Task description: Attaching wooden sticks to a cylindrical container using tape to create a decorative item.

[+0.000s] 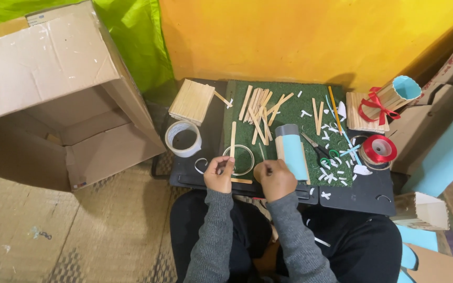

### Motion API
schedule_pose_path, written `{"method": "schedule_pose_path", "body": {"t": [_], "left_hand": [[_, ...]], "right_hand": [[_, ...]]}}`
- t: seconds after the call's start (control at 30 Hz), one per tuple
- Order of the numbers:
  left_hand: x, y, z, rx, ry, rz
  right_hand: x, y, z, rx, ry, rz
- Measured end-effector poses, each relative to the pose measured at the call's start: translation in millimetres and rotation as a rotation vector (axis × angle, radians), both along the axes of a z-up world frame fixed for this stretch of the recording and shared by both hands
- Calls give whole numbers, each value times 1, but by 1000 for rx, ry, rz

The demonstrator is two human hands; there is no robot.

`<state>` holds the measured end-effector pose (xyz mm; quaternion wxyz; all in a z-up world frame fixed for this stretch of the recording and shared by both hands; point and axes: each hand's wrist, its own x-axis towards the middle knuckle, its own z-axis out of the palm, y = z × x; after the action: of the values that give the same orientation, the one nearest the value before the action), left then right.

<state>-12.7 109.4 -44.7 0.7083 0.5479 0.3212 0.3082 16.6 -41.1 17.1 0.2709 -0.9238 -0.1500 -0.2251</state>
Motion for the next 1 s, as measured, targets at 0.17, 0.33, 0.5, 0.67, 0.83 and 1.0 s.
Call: {"method": "schedule_pose_path", "body": {"t": [0.17,0.33,0.5,0.67,0.83,1.0], "left_hand": [[-5,-1,4,-9,8,-17],[-3,-3,8,-49,13,-49],[-4,-2,9,-74,4,-52],[-6,-6,14,-75,-15,-99],[-7,-26,23,-13,-21,-200],[-14,-50,23,312,116,-314]], "right_hand": [[-5,12,-21,-119,-102,-45],[-5,13,-22,-166,22,-7],[-14,8,4,-245,251,70],[-13,-9,20,-45,183,169],[-3,-31,35,371,-117,105],[-7,-49,62,439,-76,135]]}}
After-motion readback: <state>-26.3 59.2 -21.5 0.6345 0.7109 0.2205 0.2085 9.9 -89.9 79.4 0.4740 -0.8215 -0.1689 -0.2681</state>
